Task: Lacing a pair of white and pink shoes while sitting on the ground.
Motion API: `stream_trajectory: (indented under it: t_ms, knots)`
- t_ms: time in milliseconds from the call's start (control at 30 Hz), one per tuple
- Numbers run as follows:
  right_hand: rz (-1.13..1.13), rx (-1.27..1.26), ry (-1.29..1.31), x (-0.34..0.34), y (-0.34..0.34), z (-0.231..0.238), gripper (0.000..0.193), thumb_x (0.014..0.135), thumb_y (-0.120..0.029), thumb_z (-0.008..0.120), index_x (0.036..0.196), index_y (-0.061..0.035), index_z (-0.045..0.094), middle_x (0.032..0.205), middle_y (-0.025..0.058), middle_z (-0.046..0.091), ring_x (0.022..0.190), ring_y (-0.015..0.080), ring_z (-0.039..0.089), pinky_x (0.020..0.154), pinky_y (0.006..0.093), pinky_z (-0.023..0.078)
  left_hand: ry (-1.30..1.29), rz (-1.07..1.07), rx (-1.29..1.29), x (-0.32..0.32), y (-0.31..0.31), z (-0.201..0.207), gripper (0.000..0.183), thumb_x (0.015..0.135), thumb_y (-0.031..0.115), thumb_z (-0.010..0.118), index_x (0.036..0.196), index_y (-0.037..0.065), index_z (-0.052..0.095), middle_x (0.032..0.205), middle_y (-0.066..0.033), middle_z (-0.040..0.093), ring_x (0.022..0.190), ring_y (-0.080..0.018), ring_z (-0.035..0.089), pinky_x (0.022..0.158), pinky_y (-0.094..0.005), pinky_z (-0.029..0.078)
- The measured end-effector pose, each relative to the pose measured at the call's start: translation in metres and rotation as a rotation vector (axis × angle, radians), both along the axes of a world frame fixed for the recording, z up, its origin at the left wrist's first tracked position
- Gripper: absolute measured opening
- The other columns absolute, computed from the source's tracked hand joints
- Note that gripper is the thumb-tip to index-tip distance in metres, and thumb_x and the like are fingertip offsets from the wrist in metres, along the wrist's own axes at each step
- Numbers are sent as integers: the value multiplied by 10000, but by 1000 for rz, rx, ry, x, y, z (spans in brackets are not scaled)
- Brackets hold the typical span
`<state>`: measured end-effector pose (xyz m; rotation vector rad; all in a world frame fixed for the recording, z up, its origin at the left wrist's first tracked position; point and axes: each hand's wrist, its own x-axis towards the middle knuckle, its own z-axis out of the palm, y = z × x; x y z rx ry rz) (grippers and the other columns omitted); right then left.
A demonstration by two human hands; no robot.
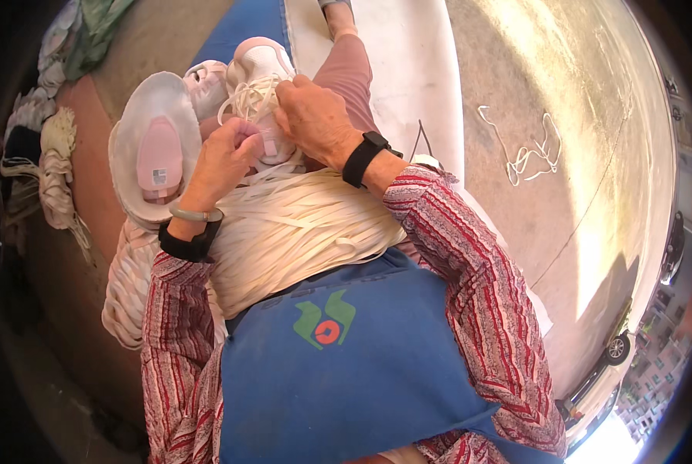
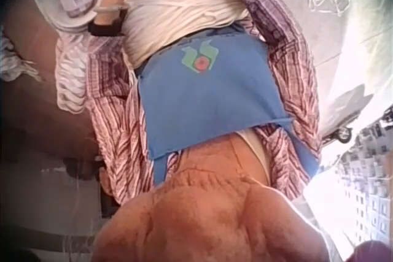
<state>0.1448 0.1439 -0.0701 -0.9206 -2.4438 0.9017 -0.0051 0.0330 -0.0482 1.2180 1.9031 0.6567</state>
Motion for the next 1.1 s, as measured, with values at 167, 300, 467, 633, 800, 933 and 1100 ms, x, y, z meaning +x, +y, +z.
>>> stream_trajectory:
  t_ms: [167, 300, 467, 633, 800, 933, 1100]
  knots:
    - [48, 94, -68, -6, -4, 2, 162, 837, -162, 602, 866, -4, 580, 875, 166, 611, 775, 361, 639, 678, 446, 516, 149, 93, 93, -4, 11, -2, 201, 851, 200, 642, 944, 30, 590, 833, -181, 679, 793, -375, 655, 713, -454, 498]
    - [63, 35, 20, -13, 4, -7, 157, 830, -148, 592, 851, 8, 588, 866, 190, 613, 778, 379, 631, 686, 455, 510, 365, -46, 267, -7, 21, -12, 218, 872, 193, 663, 956, 11, 577, 670, -115, 633, 613, -269, 638, 556, -367, 481]
    - [33, -84, 125, -21, 9, -11, 151, 831, -112, 570, 854, 29, 618, 802, 220, 633, 736, 364, 623, 676, 402, 493, 376, 75, 256, -15, 29, -32, 203, 868, 194, 658, 896, 1, 600, 678, -134, 632, 577, -269, 630, 560, -378, 482]
    - [11, -69, 52, -32, 26, -12, 154, 829, -114, 576, 828, 29, 633, 773, 230, 642, 706, 362, 636, 660, 393, 505, 38, 191, -40, -19, 52, -13, 227, 859, 260, 626, 909, 39, 610, 758, -127, 684, 640, -251, 669, 604, -378, 526]
    - [-42, -84, 24, -34, 41, -9, 181, 855, -148, 590, 839, 18, 661, 731, 192, 659, 679, 301, 658, 643, 363, 510, -306, 325, -36, -20, 48, -2, 205, 891, 229, 611, 911, 29, 573, 744, -64, 664, 528, -98, 615, 435, -238, 482]
    - [-144, -159, 181, -12, 51, -1, 216, 885, -189, 608, 875, 18, 668, 696, 88, 651, 630, 149, 607, 598, 277, 482, -293, 347, 15, -21, 32, 18, 189, 906, 209, 584, 914, 20, 580, 759, -55, 656, 534, -93, 608, 415, -213, 471]
    - [-86, -262, 27, 30, 48, 12, 208, 891, -158, 578, 871, 35, 656, 652, 37, 600, 567, 86, 527, 522, 257, 450, -305, 235, -123, -9, 0, 22, 194, 879, 192, 598, 919, 2, 599, 755, -78, 650, 512, -117, 601, 462, -259, 498]
